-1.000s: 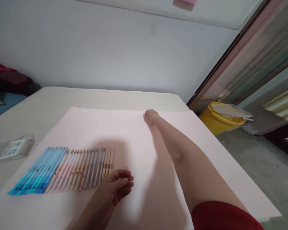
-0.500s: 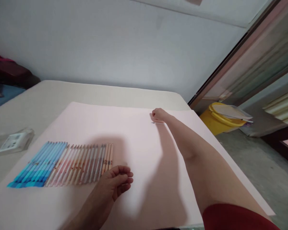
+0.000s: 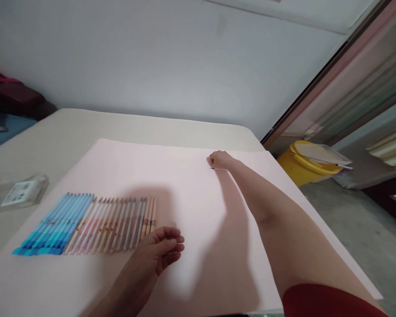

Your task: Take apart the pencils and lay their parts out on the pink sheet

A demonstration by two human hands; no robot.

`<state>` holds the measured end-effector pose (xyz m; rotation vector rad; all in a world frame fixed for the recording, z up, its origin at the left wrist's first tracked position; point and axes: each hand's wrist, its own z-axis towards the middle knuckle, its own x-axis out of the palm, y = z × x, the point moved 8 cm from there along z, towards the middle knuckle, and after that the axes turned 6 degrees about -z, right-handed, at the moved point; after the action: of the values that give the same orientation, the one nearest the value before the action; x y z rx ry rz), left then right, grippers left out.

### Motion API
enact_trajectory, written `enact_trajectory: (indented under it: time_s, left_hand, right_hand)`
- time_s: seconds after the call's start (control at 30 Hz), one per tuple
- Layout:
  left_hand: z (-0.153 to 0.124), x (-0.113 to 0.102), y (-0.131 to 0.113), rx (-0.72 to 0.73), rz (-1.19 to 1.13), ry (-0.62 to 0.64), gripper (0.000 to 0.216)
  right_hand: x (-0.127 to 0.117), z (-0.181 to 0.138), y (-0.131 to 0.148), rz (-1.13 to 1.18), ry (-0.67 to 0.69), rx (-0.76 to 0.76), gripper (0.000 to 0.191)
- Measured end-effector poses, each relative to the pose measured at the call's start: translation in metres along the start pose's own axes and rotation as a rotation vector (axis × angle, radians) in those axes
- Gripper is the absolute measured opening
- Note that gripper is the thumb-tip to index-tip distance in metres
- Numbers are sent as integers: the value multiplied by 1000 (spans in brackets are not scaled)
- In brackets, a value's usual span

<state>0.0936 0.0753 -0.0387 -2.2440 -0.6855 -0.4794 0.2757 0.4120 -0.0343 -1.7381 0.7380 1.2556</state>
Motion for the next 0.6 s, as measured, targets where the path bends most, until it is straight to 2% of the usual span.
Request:
enact_trajectory:
  time_s: [0.37, 0.47, 0.6]
  left_hand:
    - [-3, 0, -3, 12, -8, -7, 19]
    - [-4, 0, -4, 11, -11, -12, 19]
    - [-4, -1, -4, 15, -16, -9, 18]
  right_hand:
    - [4, 3, -2, -19, 90, 61, 16]
    - [4, 5, -12, 0, 114, 116, 17]
    - [0, 6, -35, 21, 94, 225, 29]
